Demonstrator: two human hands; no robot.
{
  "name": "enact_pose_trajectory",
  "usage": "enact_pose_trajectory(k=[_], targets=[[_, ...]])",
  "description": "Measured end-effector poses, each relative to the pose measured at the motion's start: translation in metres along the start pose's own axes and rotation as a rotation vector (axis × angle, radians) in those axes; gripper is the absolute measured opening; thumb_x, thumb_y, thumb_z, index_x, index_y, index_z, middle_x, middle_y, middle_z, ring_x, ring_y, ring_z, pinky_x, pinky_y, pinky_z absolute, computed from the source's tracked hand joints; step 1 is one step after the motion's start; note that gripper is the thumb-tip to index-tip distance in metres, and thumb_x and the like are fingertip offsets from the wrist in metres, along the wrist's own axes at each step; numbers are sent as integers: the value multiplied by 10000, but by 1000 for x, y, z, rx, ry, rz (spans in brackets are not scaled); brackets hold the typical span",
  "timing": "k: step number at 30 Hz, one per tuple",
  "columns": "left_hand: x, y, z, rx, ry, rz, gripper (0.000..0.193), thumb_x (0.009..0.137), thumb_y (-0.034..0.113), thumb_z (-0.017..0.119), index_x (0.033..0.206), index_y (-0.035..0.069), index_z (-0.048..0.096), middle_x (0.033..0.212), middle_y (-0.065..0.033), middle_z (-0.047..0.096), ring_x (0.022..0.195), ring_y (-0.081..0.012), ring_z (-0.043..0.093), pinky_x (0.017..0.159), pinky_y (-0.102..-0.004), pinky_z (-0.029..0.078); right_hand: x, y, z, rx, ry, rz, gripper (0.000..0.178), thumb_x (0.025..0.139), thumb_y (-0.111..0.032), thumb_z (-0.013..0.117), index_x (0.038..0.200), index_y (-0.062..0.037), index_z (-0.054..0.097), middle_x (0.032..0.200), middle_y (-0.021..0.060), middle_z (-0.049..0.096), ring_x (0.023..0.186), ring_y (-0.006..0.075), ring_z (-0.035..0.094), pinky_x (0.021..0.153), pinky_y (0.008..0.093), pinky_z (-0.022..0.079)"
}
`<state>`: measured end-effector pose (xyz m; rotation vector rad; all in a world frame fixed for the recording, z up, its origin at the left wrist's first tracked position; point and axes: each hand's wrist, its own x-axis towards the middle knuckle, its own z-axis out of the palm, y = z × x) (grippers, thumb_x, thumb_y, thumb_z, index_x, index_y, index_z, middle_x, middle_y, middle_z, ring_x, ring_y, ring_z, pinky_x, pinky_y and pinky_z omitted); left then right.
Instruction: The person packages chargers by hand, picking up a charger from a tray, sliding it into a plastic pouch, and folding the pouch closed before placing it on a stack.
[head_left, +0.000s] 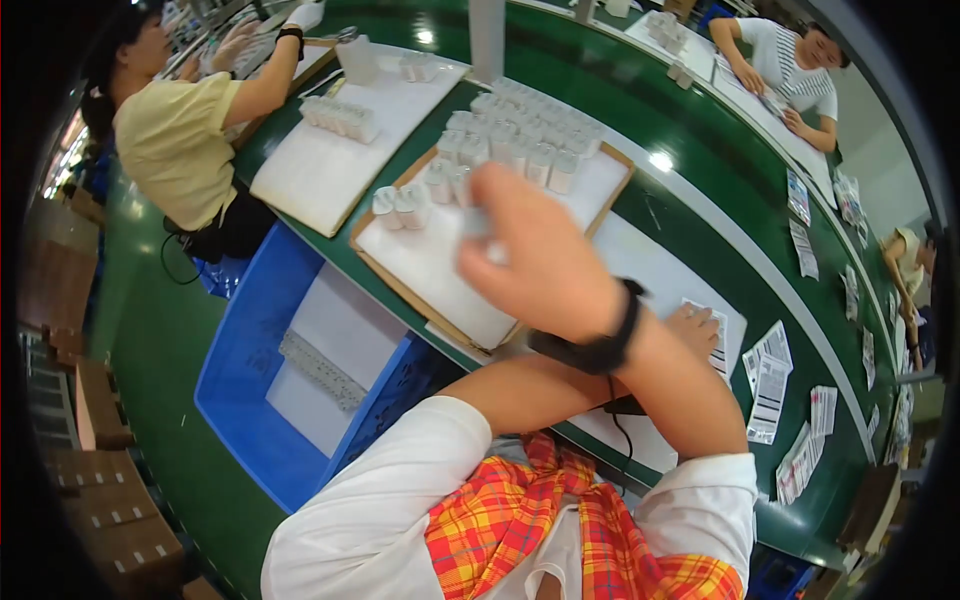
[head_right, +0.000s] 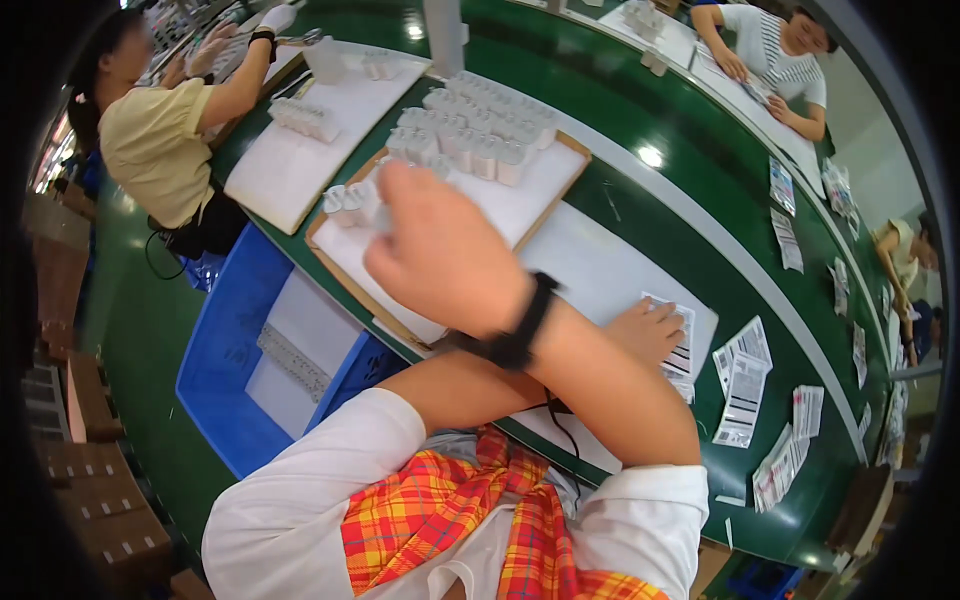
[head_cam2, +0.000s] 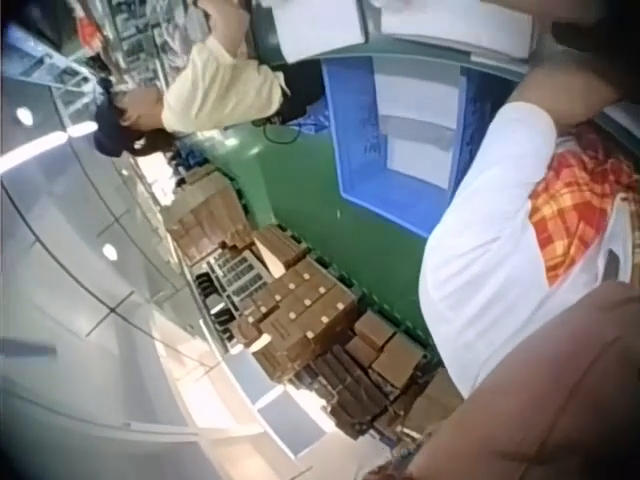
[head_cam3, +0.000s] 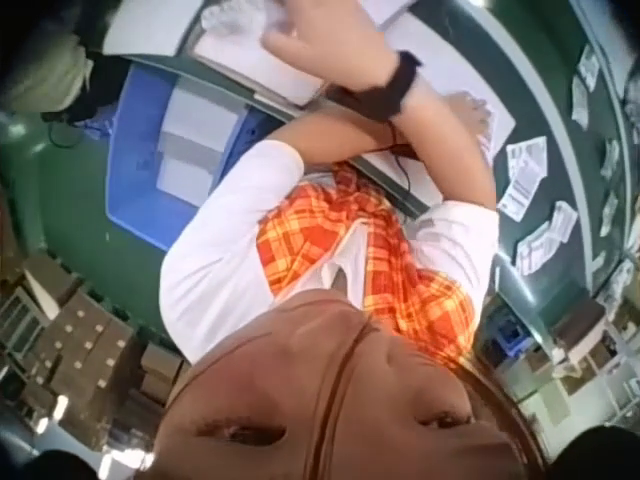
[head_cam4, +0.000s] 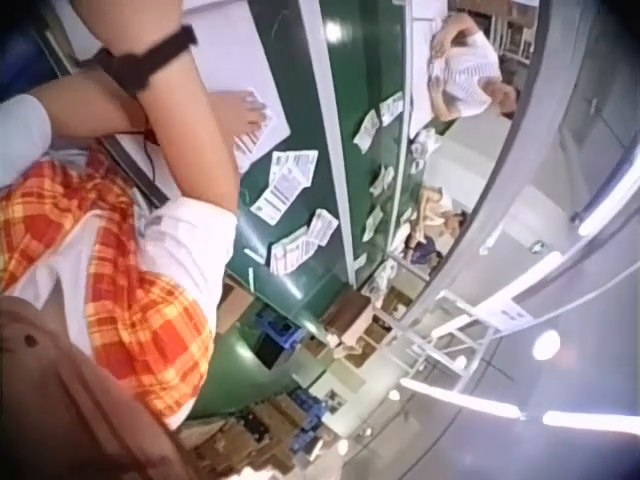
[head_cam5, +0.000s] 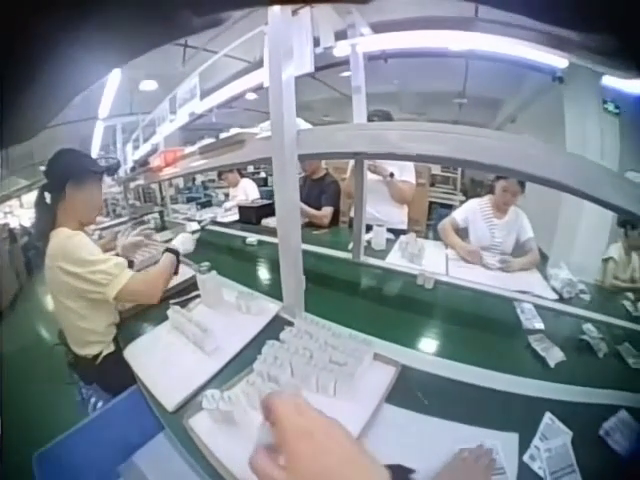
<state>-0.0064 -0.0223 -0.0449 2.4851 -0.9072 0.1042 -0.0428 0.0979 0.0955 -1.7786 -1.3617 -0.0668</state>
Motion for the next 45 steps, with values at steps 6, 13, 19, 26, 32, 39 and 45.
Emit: enact_pose_trajectory(k=[6, 13, 19, 26, 32, 39, 45], targets=[[-8, 14, 3, 201, -79, -119, 581, 906, 233, 494, 1433, 4, 405, 1523, -174, 366, 1409, -335, 348, 1133, -538, 263, -139, 31, -140, 616, 651, 605, 468, 889, -210, 563, 1307, -66, 408, 1158, 126, 554, 869, 236, 628, 749, 309, 525], [-13, 18, -1, 246, -65, -86, 575, 898, 153, 455, 1437, -33, 382, 1534, -193, 339, 1426, -350, 317, 1139, -562, 240, -267, 89, -154, 175, 496, 765, 523, 835, -105, 686, 1310, -60, 472, 1204, 135, 557, 927, 227, 593, 774, 317, 496], [-12, 8, -18, 89, -26, -142, 547, 907, 174, 470, 1422, -4, 410, 1516, -199, 365, 1406, -351, 353, 1136, -556, 260, -264, 53, -151, -297, 194, 796, 538, 683, -65, 771, 1185, -58, 579, 1170, 142, 533, 967, 277, 563, 873, 341, 473], [-11, 6, -27, -71, -6, -266, 505, 910, 127, 428, 1410, 64, 456, 1509, -183, 390, 1423, -356, 320, 1155, -525, 242, -261, 33, -150, -346, 100, 688, 546, 604, -94, 830, 1115, -76, 638, 1144, 128, 510, 1090, 325, 498, 965, 376, 426], [-9, 5, -24, -75, 11, -264, 490, 889, 145, 421, 1354, 10, 496, 1482, -222, 410, 1396, -380, 354, 1142, -536, 257, -259, 39, -145, -201, 147, 717, 514, 596, -115, 847, 1078, -95, 666, 1177, 126, 497, 1146, 329, 473, 996, 384, 408], [-5, 4, -30, -157, 11, -288, 472, 921, 199, 426, 1351, 19, 504, 1487, -221, 406, 1402, -380, 344, 1144, -536, 247, -264, 45, -152, -59, 131, 714, 504, 619, -145, 852, 1090, -110, 675, 1209, 124, 494, 1186, 326, 458, 1033, 388, 388], [-7, 5, -29, -35, 27, -326, 461, 943, 234, 432, 1352, 34, 507, 1491, -228, 393, 1402, -383, 343, 1141, -537, 249, -268, 61, -133, -272, 170, 624, 526, 621, -149, 858, 1091, -91, 629, 1221, 138, 504, 1172, 332, 493, 990, 390, 424]])
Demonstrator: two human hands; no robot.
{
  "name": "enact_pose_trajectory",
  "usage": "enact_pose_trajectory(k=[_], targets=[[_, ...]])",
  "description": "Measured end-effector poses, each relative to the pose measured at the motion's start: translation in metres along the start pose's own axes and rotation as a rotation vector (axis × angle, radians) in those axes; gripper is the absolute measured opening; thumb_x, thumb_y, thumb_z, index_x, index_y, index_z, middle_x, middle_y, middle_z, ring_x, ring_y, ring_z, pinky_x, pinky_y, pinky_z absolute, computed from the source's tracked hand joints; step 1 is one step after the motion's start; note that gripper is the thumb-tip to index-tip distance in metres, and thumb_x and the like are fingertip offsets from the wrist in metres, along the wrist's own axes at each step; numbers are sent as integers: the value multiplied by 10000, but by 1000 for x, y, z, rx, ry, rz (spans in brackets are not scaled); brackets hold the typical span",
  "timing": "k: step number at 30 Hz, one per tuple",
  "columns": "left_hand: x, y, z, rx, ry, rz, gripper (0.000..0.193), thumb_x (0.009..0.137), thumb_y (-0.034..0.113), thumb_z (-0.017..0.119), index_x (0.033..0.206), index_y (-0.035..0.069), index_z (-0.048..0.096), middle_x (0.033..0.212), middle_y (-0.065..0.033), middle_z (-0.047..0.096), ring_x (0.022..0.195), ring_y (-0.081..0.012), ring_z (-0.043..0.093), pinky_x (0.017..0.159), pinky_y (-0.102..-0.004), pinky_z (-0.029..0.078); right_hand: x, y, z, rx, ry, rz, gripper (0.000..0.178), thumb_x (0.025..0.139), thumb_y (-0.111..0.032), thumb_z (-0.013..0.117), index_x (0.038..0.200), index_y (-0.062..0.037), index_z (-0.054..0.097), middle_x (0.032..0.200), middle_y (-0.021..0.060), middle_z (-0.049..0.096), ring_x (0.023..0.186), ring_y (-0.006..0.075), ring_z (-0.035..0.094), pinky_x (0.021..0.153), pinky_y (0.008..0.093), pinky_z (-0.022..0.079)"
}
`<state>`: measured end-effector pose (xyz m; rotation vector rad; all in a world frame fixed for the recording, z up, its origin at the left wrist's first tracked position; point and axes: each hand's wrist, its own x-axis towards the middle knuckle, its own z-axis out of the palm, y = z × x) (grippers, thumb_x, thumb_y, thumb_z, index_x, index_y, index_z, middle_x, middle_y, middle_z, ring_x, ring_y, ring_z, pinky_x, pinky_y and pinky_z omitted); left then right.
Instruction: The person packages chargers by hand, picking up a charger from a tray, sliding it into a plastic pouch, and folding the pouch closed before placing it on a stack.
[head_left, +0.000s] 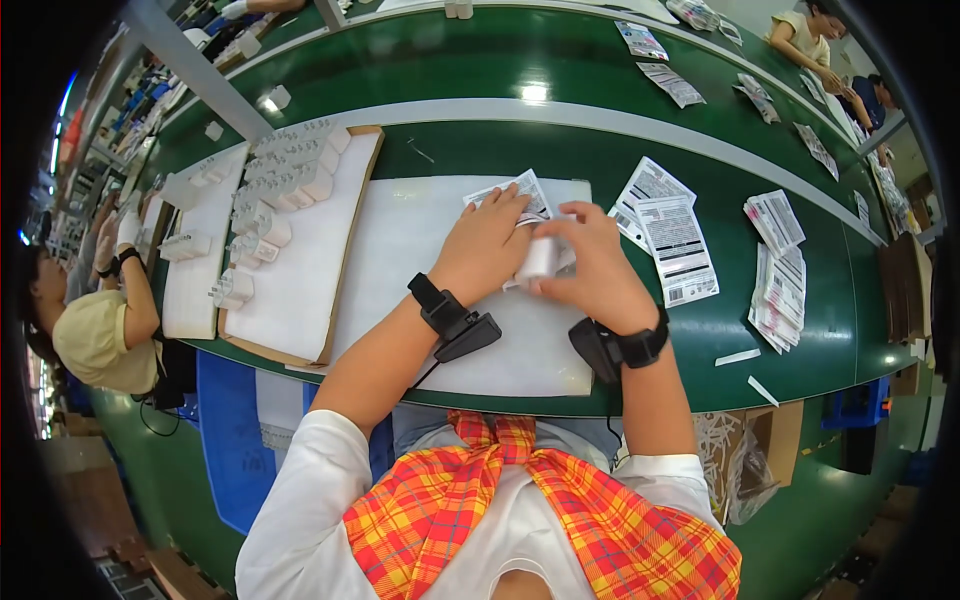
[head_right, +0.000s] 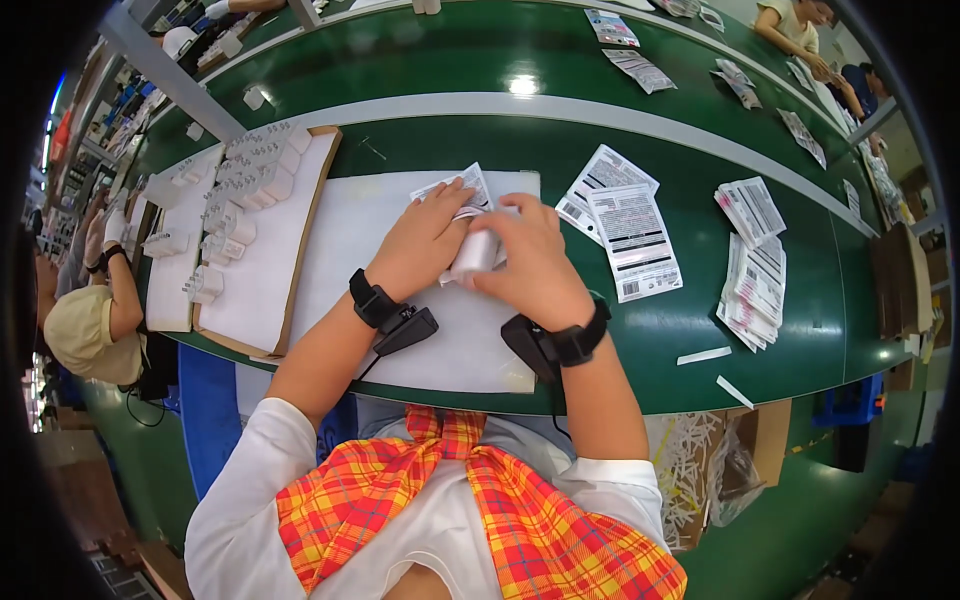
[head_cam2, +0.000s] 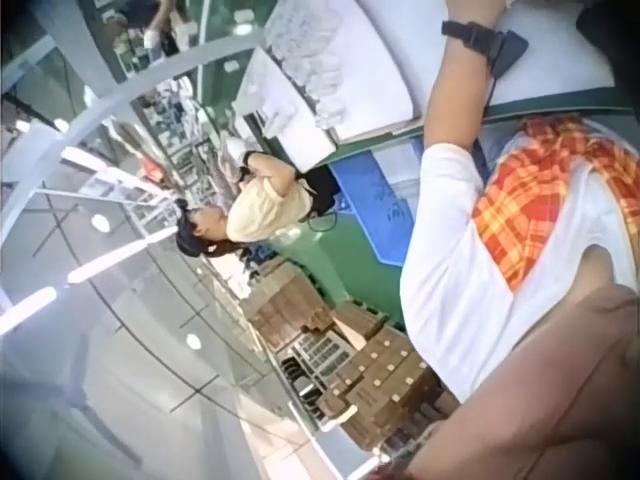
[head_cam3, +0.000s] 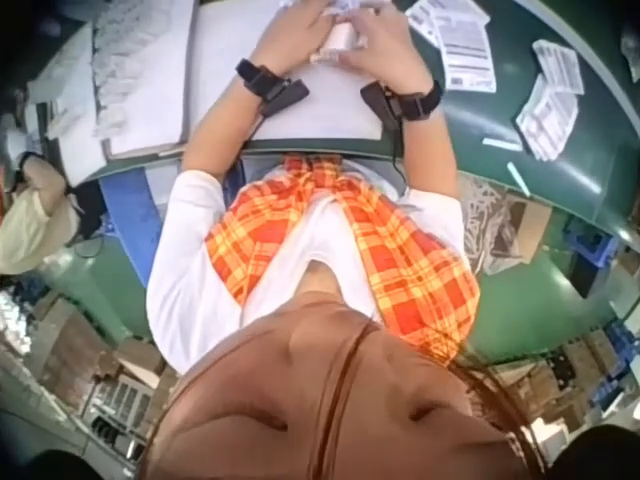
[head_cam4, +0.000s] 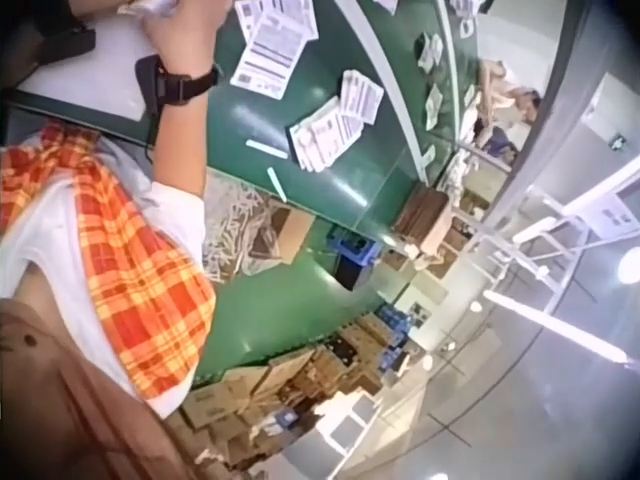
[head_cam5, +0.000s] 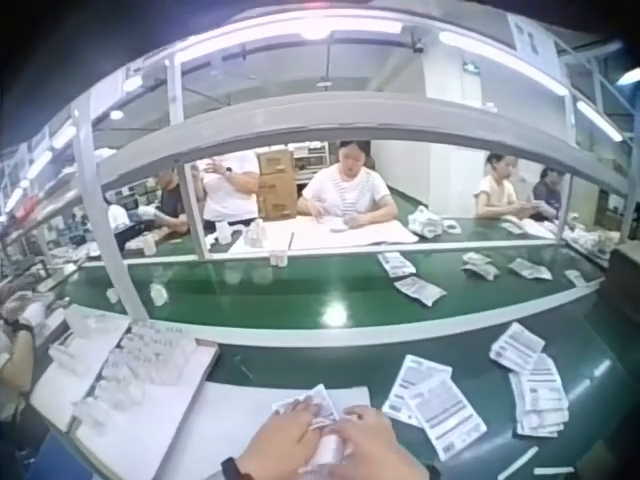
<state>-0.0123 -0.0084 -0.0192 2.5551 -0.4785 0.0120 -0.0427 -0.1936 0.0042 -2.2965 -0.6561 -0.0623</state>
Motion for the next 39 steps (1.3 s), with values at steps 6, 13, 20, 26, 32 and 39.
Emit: enact_pose_trajectory(k=[6, 13, 20, 26, 32, 39], targets=[[-9, 13, 3, 191, 58, 27, 512, 924, 268, 547, 1387, 56, 488, 1489, -241, 388, 1387, -376, 377, 1135, -489, 289, 14, 14, 9, 30, 57, 272, 466, 722, -79, 772, 1090, -64, 488, 1174, 147, 546, 1033, 307, 582, 837, 366, 490], [4, -8, -40, -361, -46, 42, 563, 884, 219, 656, 1393, 56, 482, 1396, -224, 495, 1292, -316, 493, 1045, -367, 406, 17, 18, 7, 601, 54, 230, 335, 819, -24, 653, 1091, -79, 464, 1089, 97, 566, 932, 221, 613, 776, 306, 496], [8, -18, -24, -942, 98, 152, 330, 905, 181, 652, 1187, 13, 616, 1039, -95, 683, 990, -175, 626, 858, -308, 491, 13, 3, -19, 1501, 179, 286, 273, 877, -50, 611, 1101, -75, 456, 1112, 40, 544, 893, 145, 577, 748, 254, 478], [6, 9, -23, -1056, 177, -136, 310, 986, 266, 583, 1007, -36, 650, 910, -12, 672, 774, -85, 581, 704, -239, 473, 15, 6, -2, 831, 130, 358, 188, 958, -181, 594, 1063, -25, 591, 938, 31, 591, 775, 97, 565, 697, 211, 461], [8, -5, -13, -978, 304, -94, 338, 1017, 280, 532, 1020, -38, 645, 905, -30, 673, 772, -89, 553, 698, -244, 461, 25, 2, 1, 628, 146, 582, 260, 974, -252, 596, 1014, -12, 689, 805, 23, 616, 702, 79, 554, 685, 212, 468], [18, -31, -26, -574, -25, -26, 226, 973, 209, 574, 1130, 74, 665, 1040, 0, 667, 1016, -125, 558, 907, -291, 415, 26, 63, -20, 236, 86, -36, 164, 880, -132, 639, 966, -5, 698, 836, 71, 689, 796, 206, 644, 735, 326, 506]])
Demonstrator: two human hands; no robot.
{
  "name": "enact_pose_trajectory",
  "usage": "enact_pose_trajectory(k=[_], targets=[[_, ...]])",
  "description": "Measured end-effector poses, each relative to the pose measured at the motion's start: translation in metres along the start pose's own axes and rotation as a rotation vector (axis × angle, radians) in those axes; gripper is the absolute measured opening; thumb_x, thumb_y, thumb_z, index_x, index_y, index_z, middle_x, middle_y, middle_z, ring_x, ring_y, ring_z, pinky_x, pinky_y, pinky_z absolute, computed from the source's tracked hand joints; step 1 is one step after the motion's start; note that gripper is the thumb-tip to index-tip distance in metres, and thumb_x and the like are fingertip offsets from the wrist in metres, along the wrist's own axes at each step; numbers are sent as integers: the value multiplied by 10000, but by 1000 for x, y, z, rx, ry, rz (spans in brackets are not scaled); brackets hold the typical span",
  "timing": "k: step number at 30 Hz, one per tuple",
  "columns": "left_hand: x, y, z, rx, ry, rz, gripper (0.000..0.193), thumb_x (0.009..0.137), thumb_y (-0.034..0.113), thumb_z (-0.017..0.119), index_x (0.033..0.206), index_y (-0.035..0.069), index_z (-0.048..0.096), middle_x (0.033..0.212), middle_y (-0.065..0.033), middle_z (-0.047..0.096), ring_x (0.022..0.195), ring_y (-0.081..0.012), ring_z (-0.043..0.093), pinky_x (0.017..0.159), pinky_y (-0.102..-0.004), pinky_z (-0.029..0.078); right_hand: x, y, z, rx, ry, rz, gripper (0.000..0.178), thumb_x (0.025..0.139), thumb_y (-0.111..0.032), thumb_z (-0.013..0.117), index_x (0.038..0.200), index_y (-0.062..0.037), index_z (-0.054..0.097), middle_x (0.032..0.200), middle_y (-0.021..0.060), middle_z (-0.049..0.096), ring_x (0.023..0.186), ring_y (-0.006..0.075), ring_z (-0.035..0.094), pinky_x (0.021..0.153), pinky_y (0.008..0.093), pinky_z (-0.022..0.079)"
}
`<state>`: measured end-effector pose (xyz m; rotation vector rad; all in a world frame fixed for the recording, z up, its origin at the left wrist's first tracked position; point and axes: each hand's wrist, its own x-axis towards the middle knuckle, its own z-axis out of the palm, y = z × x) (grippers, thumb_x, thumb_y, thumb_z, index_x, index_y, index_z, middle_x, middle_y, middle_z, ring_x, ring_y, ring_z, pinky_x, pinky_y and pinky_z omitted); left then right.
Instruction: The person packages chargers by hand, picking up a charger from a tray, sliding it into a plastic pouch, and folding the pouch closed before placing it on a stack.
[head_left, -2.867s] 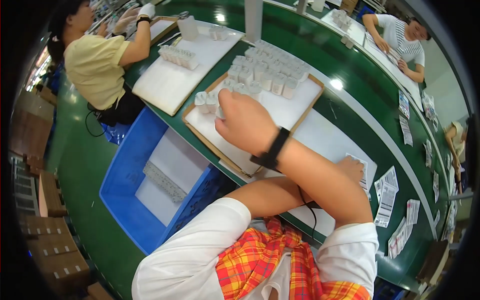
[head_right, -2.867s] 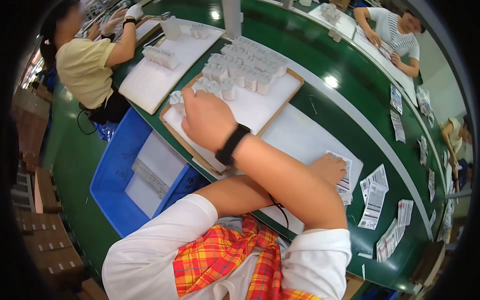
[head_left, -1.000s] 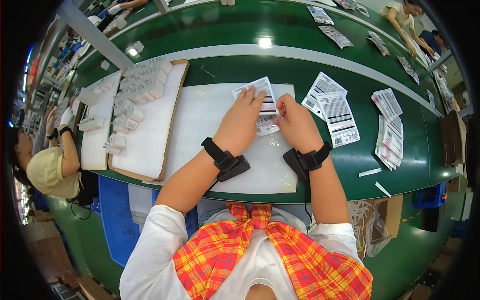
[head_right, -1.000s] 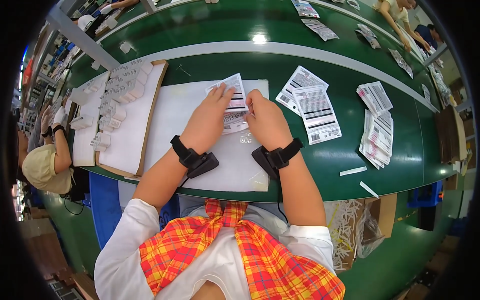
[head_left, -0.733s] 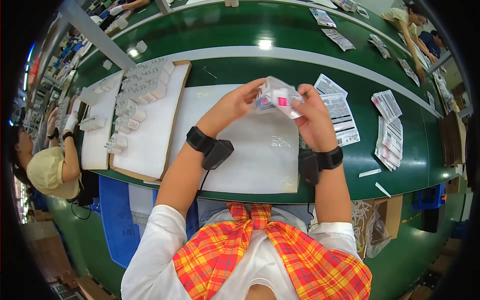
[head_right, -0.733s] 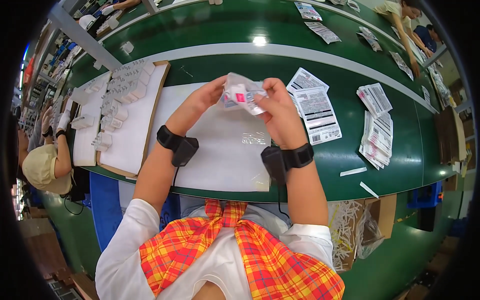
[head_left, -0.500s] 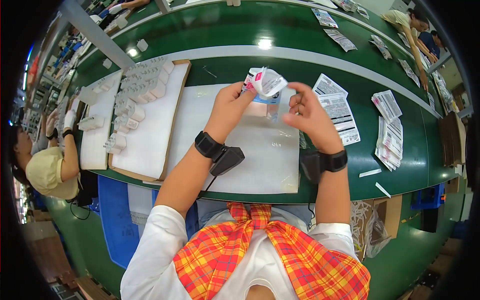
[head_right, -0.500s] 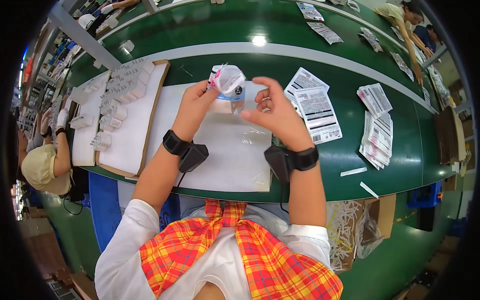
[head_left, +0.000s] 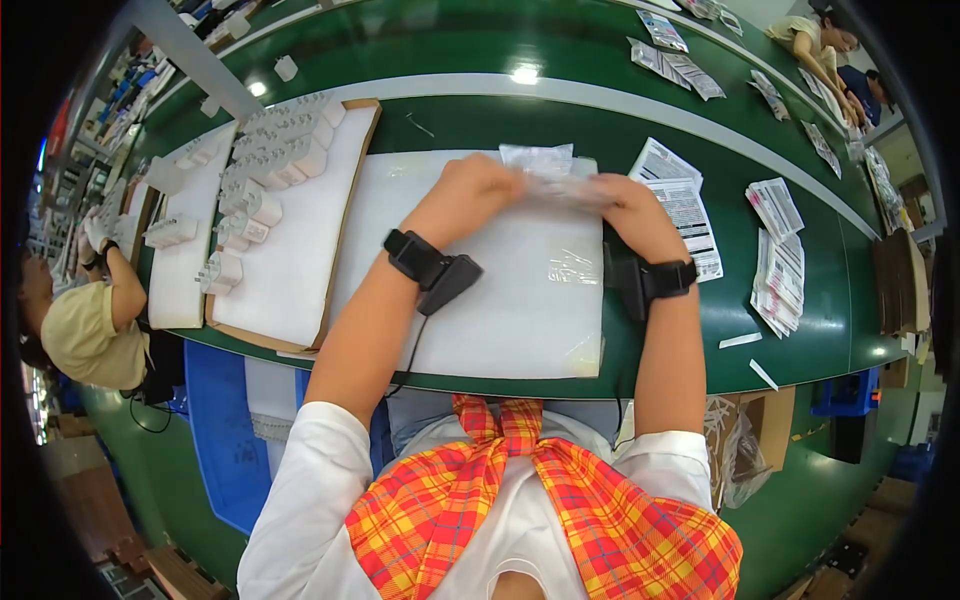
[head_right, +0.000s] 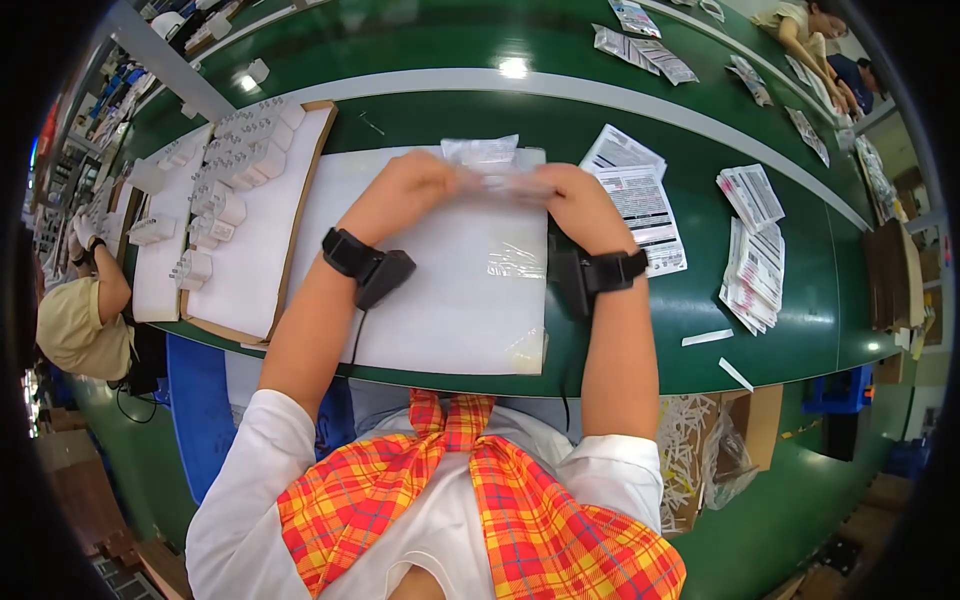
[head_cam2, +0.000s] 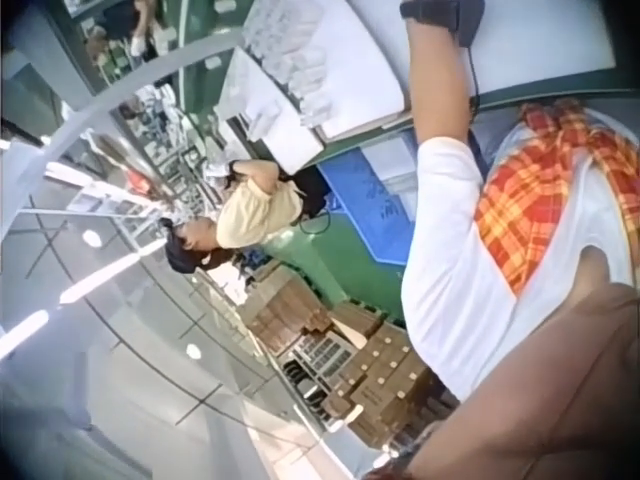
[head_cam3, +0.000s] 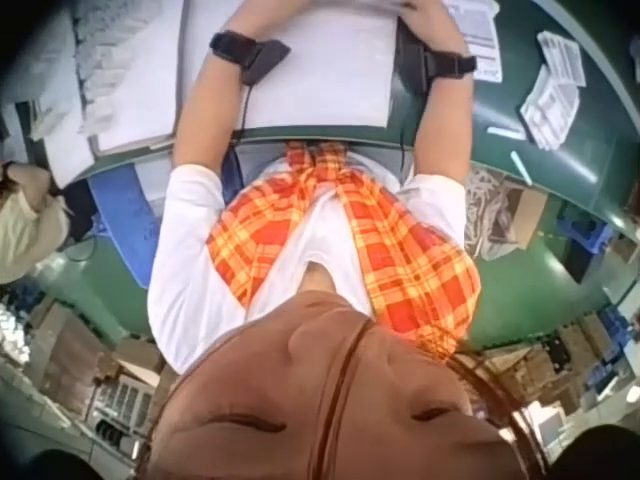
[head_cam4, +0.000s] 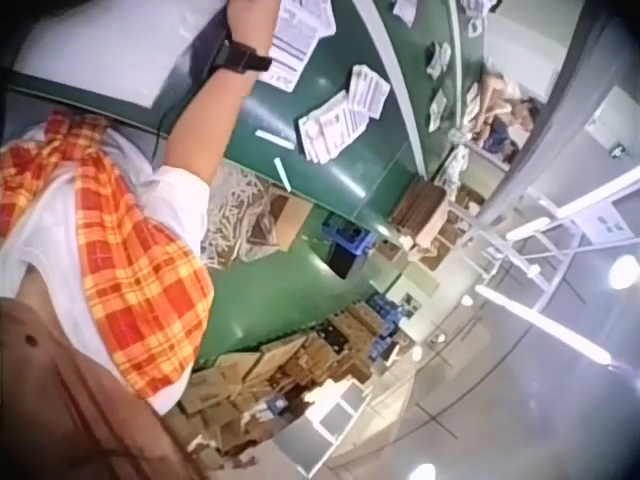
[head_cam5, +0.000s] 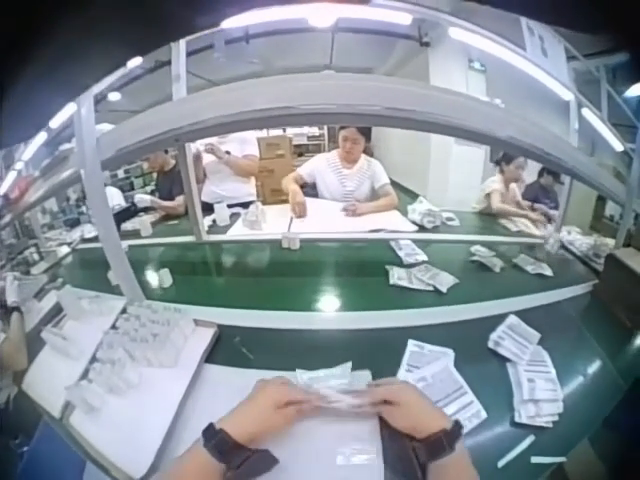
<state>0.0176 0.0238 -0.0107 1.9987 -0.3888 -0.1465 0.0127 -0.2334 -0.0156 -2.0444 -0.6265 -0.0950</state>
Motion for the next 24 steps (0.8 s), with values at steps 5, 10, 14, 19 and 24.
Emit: enact_pose_trajectory(k=[5, 10, 14, 19, 24], targets=[[-20, 0, 2, 589, -154, 280, 152, 862, 149, 652, 1009, 159, 687, 1036, 21, 652, 1054, -248, 523, 935, -394, 346, -25, -48, 16, -418, -67, -210, 157, 810, -80, 663, 947, -25, 719, 859, 99, 684, 836, 281, 645, 769, 366, 508], [-23, 10, 15, 566, -153, 190, 165, 818, 112, 688, 963, 189, 683, 1066, 53, 623, 1067, -256, 493, 946, -412, 318, -16, -62, 54, -471, -174, -54, 161, 782, -69, 701, 938, -42, 733, 860, 113, 673, 819, 295, 636, 771, 363, 512], [-23, 7, 13, 555, -138, 193, 179, 811, 99, 692, 964, 192, 681, 1078, 55, 616, 1053, -260, 495, 932, -409, 327, -10, -59, 52, -362, -190, 42, 144, 764, -71, 723, 904, -40, 729, 847, 116, 665, 812, 300, 635, 753, 369, 510], [-23, 1, 13, 549, -138, 197, 193, 807, 95, 691, 976, 190, 680, 1115, 52, 605, 1059, -261, 492, 926, -408, 330, -5, -53, 53, -260, -243, 106, 97, 774, -48, 705, 864, -16, 692, 852, 128, 645, 804, 311, 622, 732, 382, 498], [-20, -2, 16, 566, -109, 213, 203, 809, 91, 688, 984, 194, 679, 1130, 45, 599, 1064, -264, 489, 933, -408, 328, -5, -43, 58, -367, -257, -65, 55, 827, -15, 628, 865, 10, 597, 888, 149, 592, 820, 329, 574, 741, 392, 469]])
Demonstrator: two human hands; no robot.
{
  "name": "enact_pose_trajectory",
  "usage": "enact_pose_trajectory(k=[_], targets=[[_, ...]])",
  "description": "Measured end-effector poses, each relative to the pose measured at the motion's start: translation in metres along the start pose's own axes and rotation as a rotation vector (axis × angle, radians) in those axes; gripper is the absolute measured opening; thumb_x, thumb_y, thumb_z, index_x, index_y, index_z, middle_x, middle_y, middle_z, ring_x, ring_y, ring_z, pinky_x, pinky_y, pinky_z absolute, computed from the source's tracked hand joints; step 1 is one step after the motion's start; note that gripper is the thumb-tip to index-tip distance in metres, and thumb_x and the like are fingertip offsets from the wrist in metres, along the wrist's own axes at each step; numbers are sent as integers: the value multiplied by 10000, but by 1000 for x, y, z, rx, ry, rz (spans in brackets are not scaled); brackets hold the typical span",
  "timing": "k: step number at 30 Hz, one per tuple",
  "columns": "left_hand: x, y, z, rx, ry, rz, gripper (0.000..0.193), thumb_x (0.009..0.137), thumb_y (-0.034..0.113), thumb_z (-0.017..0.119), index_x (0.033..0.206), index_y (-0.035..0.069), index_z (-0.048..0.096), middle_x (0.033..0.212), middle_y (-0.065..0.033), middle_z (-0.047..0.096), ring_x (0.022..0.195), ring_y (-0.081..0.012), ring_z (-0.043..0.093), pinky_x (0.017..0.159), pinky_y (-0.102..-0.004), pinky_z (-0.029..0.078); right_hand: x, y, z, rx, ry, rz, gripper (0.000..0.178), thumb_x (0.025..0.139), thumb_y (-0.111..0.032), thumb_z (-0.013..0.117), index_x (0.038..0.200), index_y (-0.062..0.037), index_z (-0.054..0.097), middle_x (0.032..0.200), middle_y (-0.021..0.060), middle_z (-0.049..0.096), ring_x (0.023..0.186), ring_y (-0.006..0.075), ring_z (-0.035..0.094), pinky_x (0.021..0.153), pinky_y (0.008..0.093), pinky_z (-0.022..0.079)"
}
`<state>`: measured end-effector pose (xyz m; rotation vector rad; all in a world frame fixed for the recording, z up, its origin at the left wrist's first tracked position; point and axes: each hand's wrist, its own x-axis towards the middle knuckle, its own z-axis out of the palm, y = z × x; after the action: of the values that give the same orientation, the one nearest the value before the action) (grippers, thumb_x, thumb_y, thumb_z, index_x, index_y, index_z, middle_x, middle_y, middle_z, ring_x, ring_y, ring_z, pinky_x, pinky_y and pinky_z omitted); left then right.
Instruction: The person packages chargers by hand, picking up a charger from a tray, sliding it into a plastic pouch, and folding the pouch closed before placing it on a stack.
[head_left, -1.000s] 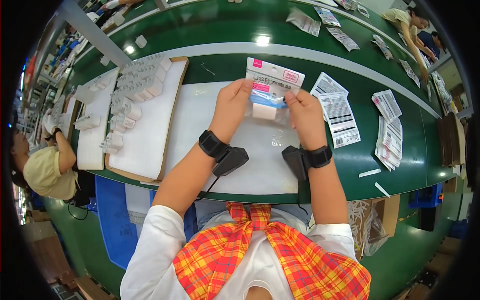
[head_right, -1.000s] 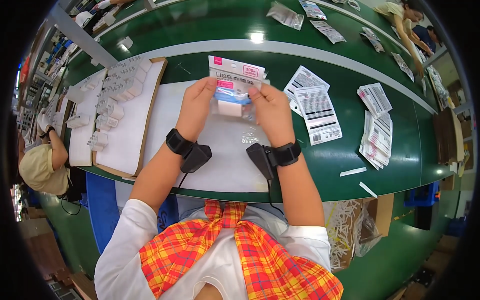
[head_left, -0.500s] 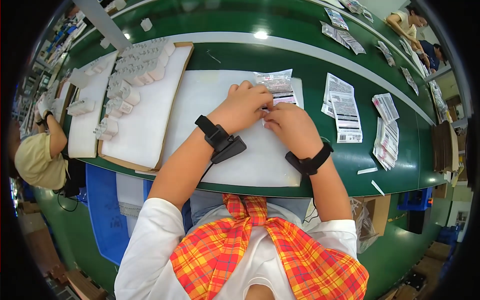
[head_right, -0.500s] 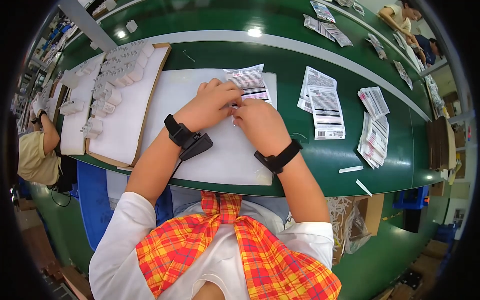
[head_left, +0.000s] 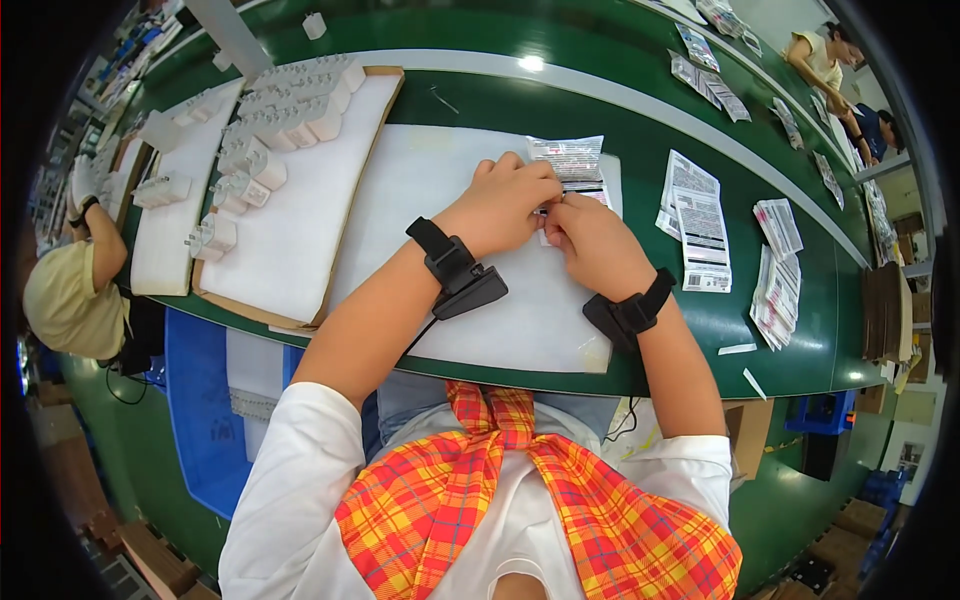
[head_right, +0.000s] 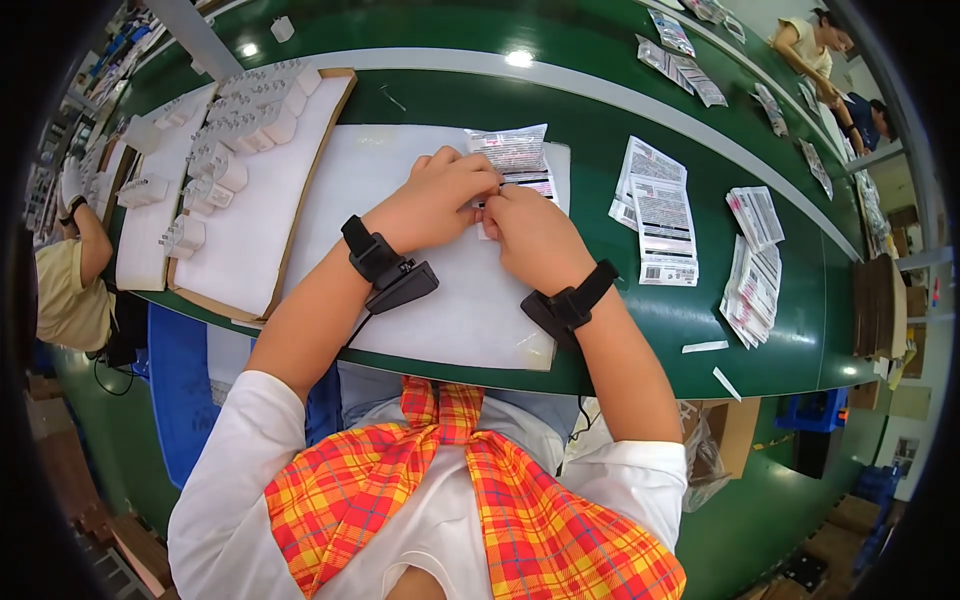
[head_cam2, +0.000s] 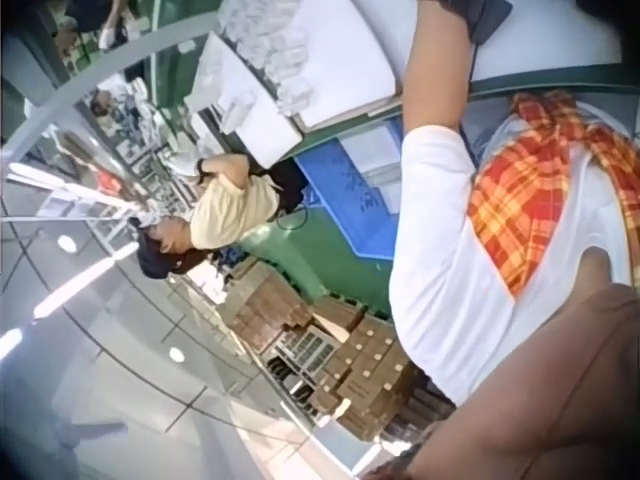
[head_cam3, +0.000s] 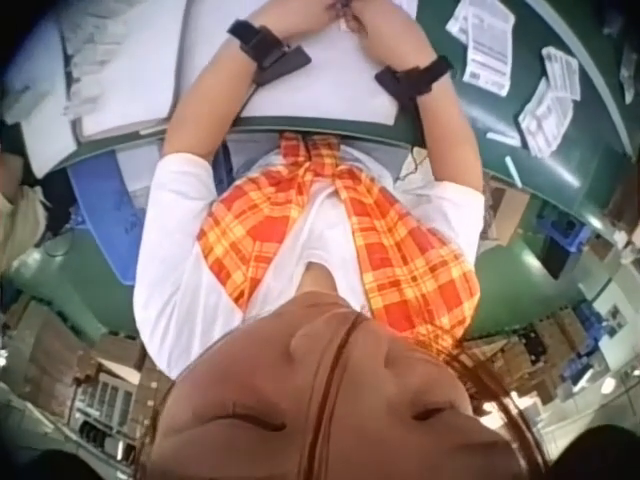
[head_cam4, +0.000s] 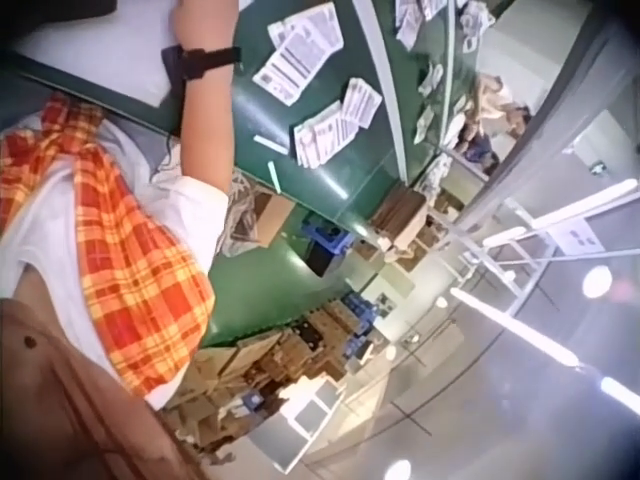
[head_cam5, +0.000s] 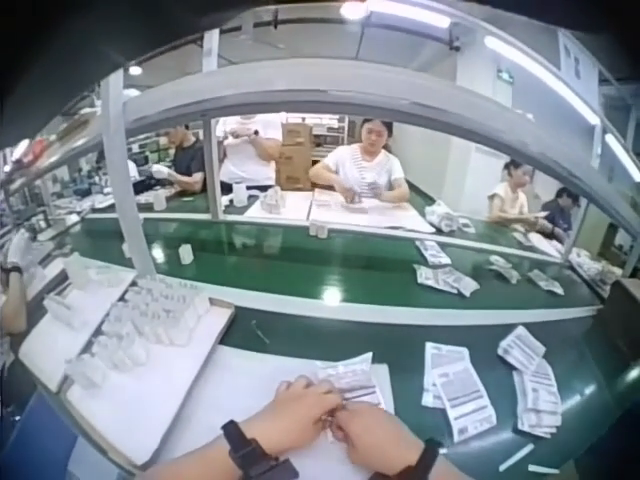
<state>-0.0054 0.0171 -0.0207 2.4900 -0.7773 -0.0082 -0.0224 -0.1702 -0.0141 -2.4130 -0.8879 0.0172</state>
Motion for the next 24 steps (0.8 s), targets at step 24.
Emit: enact_pose_trajectory(k=[24], targets=[[-3, 17, 1, 273, 207, 88, 179, 763, 199, 717, 926, 125, 722, 985, -41, 624, 990, -236, 517, 884, -378, 342, -127, -46, -90, 82, 160, 361, 427, 852, -87, 654, 1265, -13, 573, 1186, 166, 618, 1033, 291, 616, 926, 360, 473]])
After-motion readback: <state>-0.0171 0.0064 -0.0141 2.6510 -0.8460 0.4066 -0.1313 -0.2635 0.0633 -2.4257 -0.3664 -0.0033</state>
